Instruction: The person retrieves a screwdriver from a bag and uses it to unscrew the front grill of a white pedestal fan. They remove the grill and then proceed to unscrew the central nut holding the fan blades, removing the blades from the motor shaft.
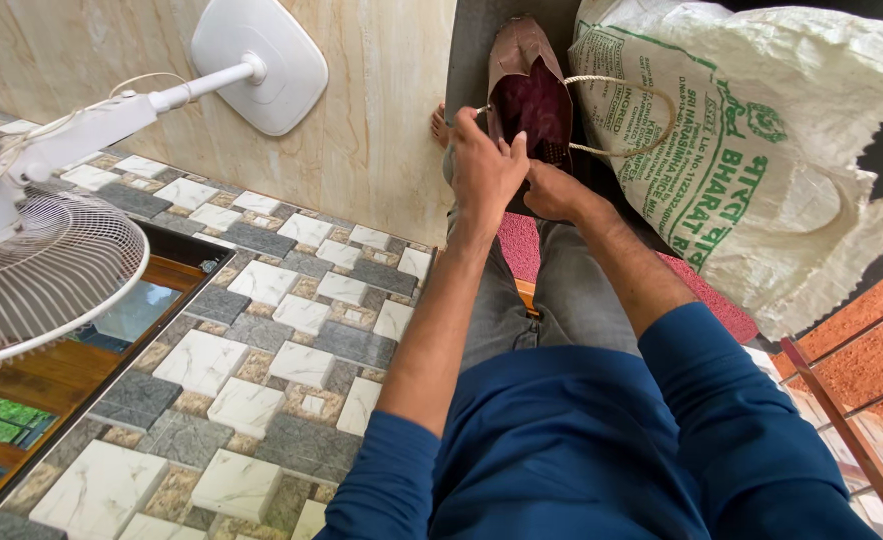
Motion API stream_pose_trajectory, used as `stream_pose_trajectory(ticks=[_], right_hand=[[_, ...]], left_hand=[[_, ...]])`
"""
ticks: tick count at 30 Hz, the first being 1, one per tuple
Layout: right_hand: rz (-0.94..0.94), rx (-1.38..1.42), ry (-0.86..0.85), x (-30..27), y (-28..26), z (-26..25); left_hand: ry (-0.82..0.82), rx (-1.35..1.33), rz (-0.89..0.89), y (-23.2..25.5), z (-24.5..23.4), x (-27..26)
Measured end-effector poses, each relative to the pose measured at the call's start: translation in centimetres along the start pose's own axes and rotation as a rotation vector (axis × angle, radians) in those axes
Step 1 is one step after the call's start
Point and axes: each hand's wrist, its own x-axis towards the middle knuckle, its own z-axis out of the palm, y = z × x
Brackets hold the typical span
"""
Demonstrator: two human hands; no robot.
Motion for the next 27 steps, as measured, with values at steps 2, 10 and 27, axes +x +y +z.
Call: stream_pose_trajectory(ticks=[2,10,27], right_hand=[[-0.125,0.042,0.055,-0.1,0.9,-0.3],[0.127,-0.079,0.519,1.4,5.3,-2.5],[-0.057,-0.191,0.645,-0.2,-2.0,-4.3]], left_hand=[[-0.169,0.049,-0.144,-0.6,1.1,1.5],[-0.17,-0.285,-0.011,-4.0,3.7,2.6],[-0.225,-0.395,0.006,-3.3,4.0,1.5]])
